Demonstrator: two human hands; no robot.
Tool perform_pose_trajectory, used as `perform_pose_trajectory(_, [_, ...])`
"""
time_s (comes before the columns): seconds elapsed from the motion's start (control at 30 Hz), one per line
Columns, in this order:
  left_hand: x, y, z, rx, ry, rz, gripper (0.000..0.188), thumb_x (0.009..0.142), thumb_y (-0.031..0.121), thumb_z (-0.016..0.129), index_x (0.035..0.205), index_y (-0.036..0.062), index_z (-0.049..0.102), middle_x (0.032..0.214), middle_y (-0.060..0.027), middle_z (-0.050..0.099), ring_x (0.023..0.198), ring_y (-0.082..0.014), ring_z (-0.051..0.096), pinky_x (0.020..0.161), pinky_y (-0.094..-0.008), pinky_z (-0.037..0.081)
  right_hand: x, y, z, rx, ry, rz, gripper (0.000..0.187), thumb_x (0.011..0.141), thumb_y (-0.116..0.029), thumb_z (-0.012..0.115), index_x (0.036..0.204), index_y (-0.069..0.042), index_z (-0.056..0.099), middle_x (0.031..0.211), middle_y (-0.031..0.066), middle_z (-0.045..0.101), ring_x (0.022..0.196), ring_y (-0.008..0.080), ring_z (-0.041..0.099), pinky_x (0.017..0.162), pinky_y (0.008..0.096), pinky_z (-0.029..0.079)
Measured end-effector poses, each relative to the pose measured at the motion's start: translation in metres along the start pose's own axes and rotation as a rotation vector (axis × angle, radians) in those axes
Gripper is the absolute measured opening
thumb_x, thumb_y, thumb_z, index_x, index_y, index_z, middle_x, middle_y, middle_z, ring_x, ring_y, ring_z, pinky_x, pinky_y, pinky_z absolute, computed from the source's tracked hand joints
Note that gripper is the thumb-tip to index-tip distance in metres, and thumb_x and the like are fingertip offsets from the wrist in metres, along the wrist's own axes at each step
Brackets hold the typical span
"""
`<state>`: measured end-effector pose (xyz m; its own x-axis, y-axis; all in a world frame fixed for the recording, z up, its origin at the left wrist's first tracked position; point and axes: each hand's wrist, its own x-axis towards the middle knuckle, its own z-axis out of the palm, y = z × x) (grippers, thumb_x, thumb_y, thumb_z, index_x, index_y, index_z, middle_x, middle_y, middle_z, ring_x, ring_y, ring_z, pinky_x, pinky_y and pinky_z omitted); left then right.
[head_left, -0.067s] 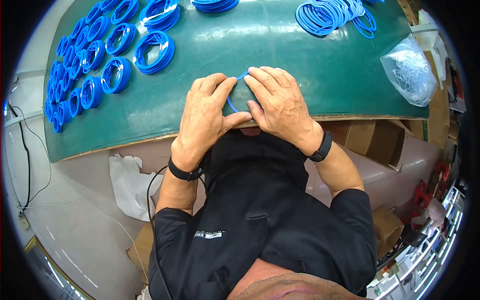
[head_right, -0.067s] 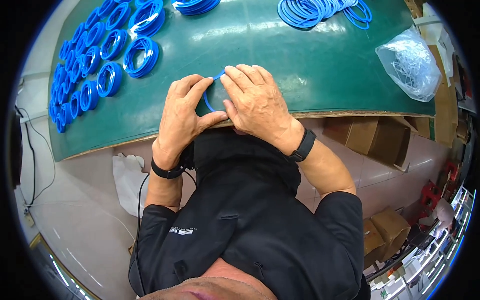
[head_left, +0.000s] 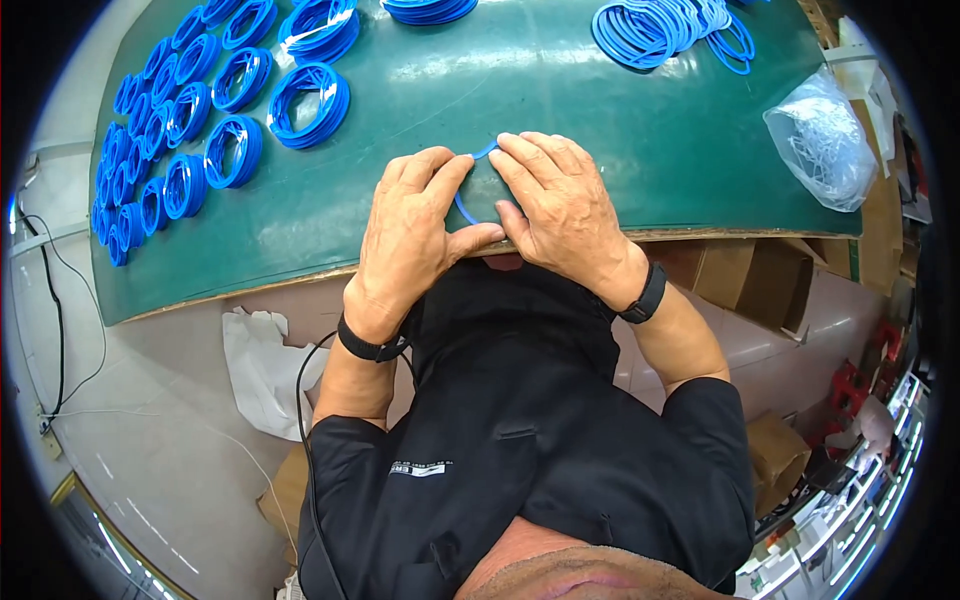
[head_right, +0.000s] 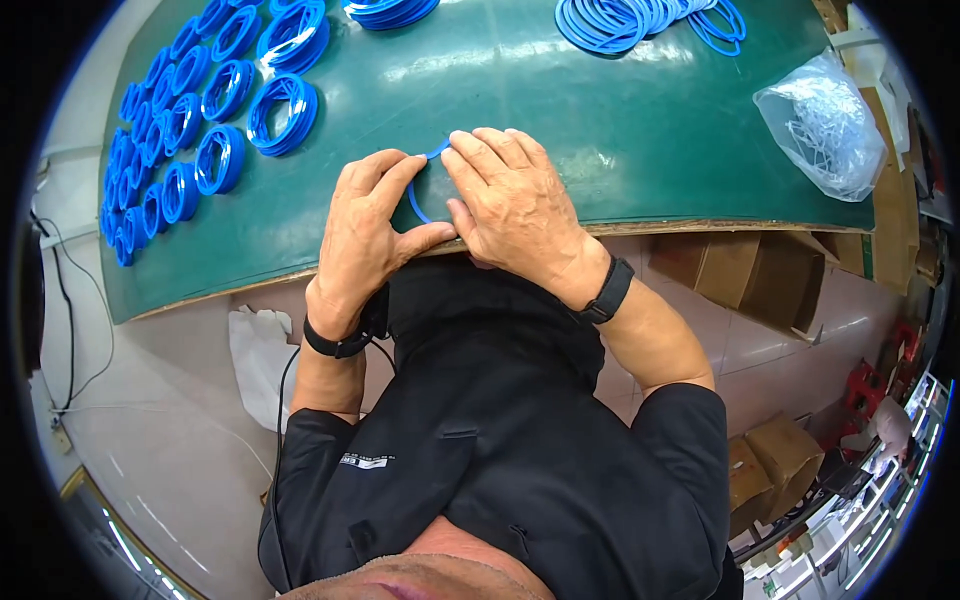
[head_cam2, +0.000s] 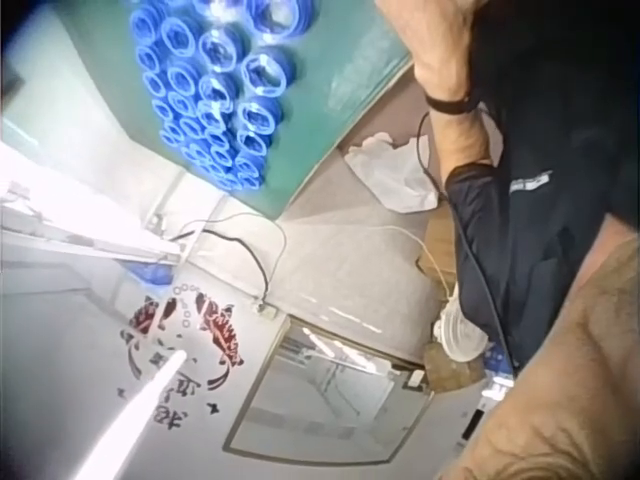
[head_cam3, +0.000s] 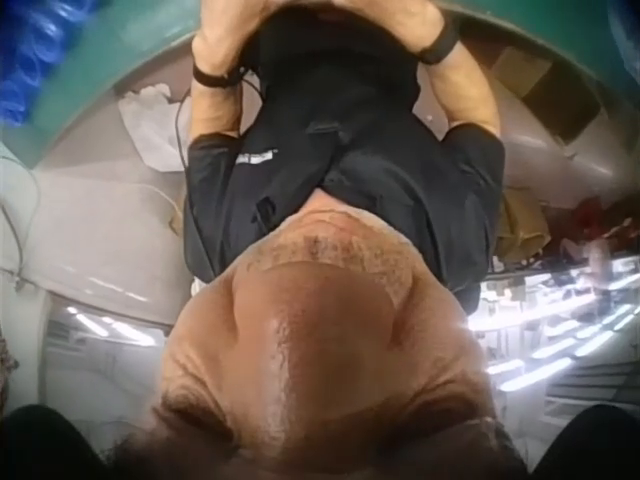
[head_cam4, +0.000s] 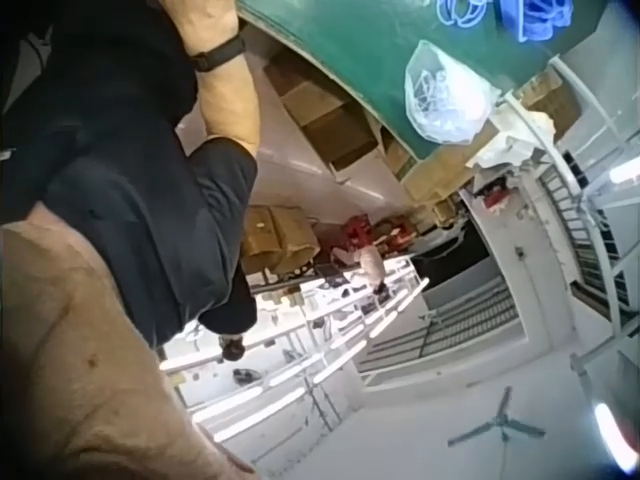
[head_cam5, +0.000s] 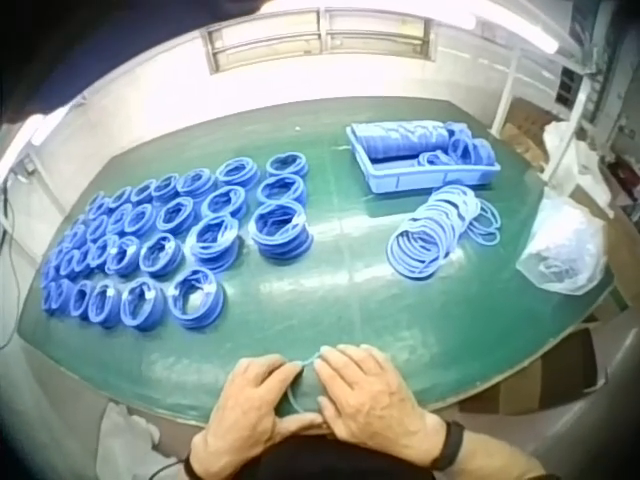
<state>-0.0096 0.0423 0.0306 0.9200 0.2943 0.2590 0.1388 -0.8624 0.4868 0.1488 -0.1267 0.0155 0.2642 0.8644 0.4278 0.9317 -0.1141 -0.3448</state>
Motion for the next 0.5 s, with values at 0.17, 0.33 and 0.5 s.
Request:
perform_pose_trajectory(0.17, [0.0006, -0.0011, 0.0001, 0.023, -0.006, 0.019, 0.077, 0.075, 0.035, 0.103, 0.14, 0.0035, 0.076, 0.138, -0.0151, 0.071, 0.127, -0.0388, 0.066, 0.11, -0.0497, 0.055, 0.0003, 0.0017, 0.0011, 0.002, 0.004, -0.002, 0.053, 0.091, -0.019, 0.083, 0.14, -0.002, 0.073, 0.149, 0.0161, 0.07, 0.141, 0.0358, 0.064, 0.123, 0.0519, 0.048])
perform_pose_trajectory(0.33, [-0.0002, -0.0003, 0.0006, 0.019, -0.014, 0.004, 0.078, 0.077, 0.04, 0.103, 0.14, 0.0033, 0.075, 0.14, -0.016, 0.071, 0.129, -0.0384, 0.065, 0.112, -0.0498, 0.054, -0.0014, 0.001, 0.0018, -0.002, 0.007, 0.0, 0.053, 0.091, -0.019, 0.083, 0.14, -0.002, 0.073, 0.15, 0.0156, 0.07, 0.142, 0.0354, 0.064, 0.124, 0.0518, 0.048])
perform_pose_trajectory(0.5, [0.0036, 0.0015, -0.003, 0.017, -0.036, -0.018, 0.079, 0.077, 0.041, 0.103, 0.14, 0.0028, 0.075, 0.14, -0.017, 0.071, 0.129, -0.039, 0.065, 0.111, -0.0499, 0.054, -0.0015, 0.0003, 0.0013, 0.006, -0.001, 0.01, 0.053, 0.091, -0.019, 0.083, 0.14, -0.002, 0.073, 0.15, 0.0152, 0.07, 0.142, 0.0349, 0.064, 0.125, 0.0518, 0.047])
